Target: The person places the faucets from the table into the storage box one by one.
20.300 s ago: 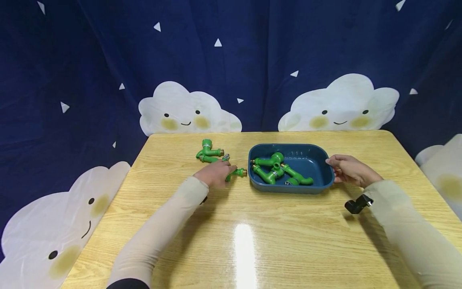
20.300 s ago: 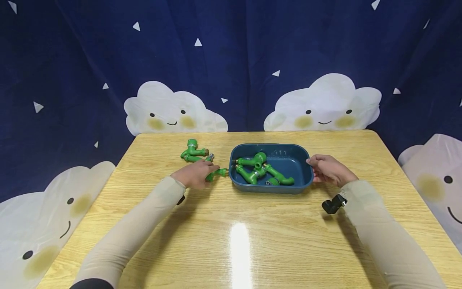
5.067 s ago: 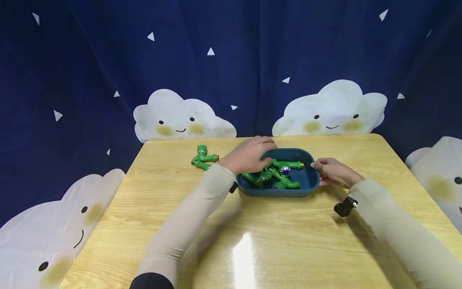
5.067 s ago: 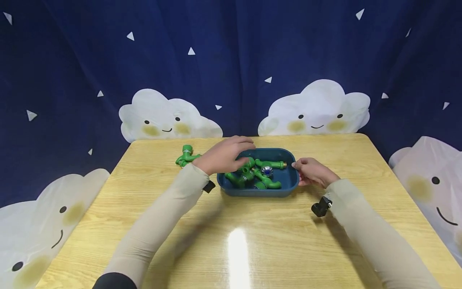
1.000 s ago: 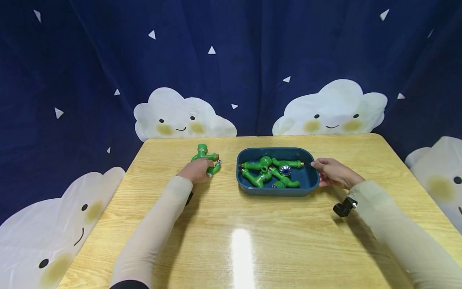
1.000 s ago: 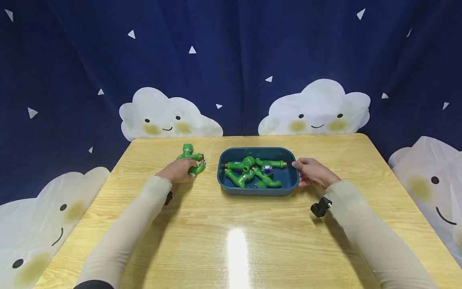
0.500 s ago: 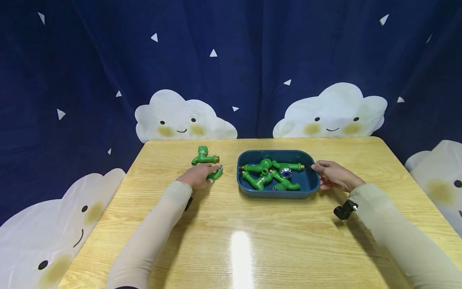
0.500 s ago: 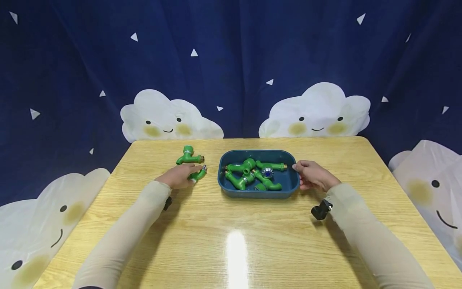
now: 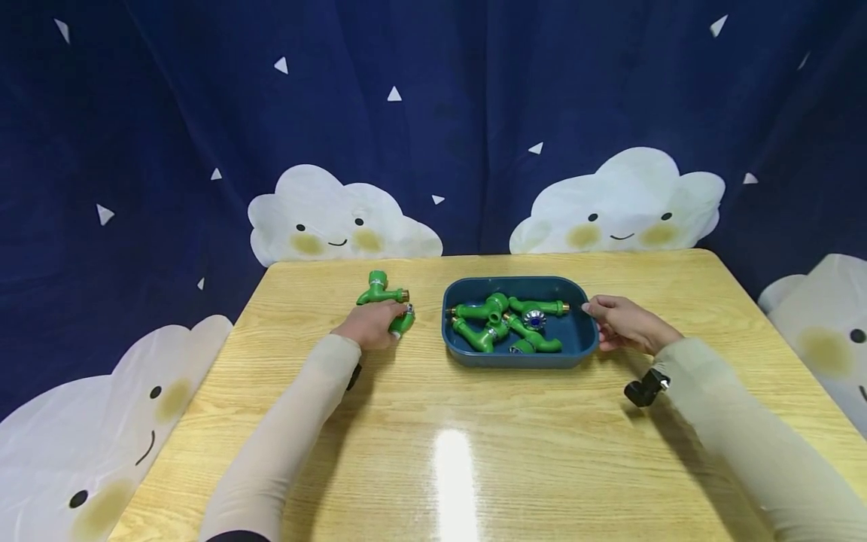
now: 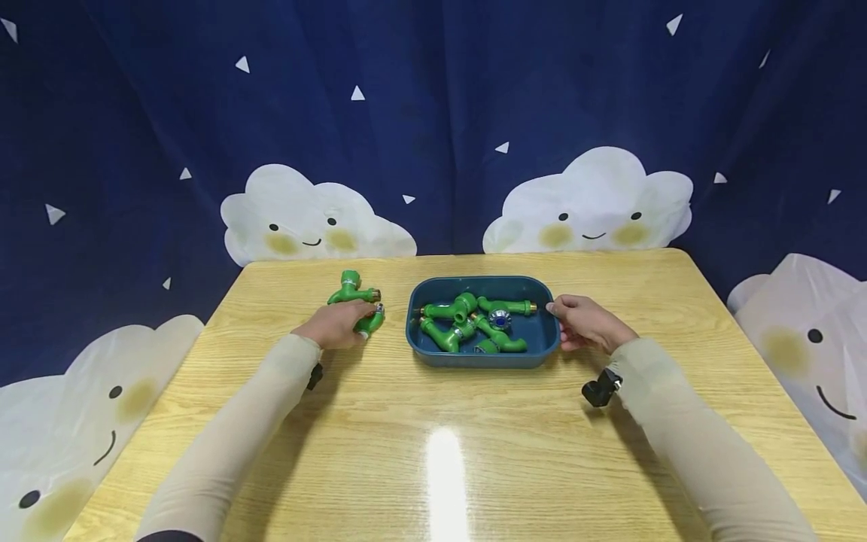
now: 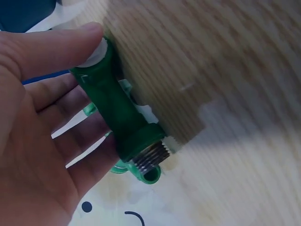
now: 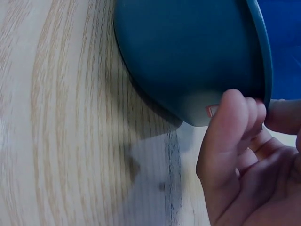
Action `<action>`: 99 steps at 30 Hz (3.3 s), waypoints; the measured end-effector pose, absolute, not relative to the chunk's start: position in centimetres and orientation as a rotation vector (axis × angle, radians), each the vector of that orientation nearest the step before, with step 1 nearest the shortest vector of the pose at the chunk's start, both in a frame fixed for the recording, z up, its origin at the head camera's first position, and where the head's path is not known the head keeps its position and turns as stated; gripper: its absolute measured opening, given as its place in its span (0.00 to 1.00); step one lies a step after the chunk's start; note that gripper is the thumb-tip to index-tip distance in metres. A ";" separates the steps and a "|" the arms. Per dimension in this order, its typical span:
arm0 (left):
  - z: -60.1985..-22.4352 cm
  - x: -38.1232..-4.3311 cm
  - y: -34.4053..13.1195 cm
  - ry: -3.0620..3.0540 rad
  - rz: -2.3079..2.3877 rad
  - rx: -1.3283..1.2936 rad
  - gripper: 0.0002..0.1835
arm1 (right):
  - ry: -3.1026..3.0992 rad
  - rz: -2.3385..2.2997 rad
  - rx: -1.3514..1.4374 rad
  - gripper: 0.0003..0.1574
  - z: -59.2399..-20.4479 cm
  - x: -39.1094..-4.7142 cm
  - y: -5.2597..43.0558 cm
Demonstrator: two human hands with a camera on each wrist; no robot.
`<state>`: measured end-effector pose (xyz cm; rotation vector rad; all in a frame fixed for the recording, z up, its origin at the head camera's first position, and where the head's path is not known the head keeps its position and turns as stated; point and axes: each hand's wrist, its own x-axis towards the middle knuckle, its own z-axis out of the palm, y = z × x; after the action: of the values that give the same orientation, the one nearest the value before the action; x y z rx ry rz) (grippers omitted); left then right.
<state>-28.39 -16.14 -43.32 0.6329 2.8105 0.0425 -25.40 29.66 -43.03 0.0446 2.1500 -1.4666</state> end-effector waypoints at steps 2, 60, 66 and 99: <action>-43.4 -28.5 -16.2 2.815 0.062 0.640 0.33 | 2.152 -1.464 0.040 0.19 -43.0 -25.4 29.7; -41.3 -26.2 -17.0 2.865 0.313 0.768 0.34 | 2.168 -1.498 0.029 0.17 -42.7 -25.2 29.2; -40.2 -25.9 -16.7 2.893 0.342 0.816 0.35 | 2.160 -1.506 0.032 0.17 -42.7 -25.2 29.2; -36.5 -25.7 -14.8 2.918 0.309 0.957 0.33 | 2.127 -1.516 0.007 0.19 -42.9 -25.5 29.4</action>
<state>-25.74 -14.76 -36.51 0.9566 2.9175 0.3092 -25.49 29.42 -42.86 0.0074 2.1273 -1.5162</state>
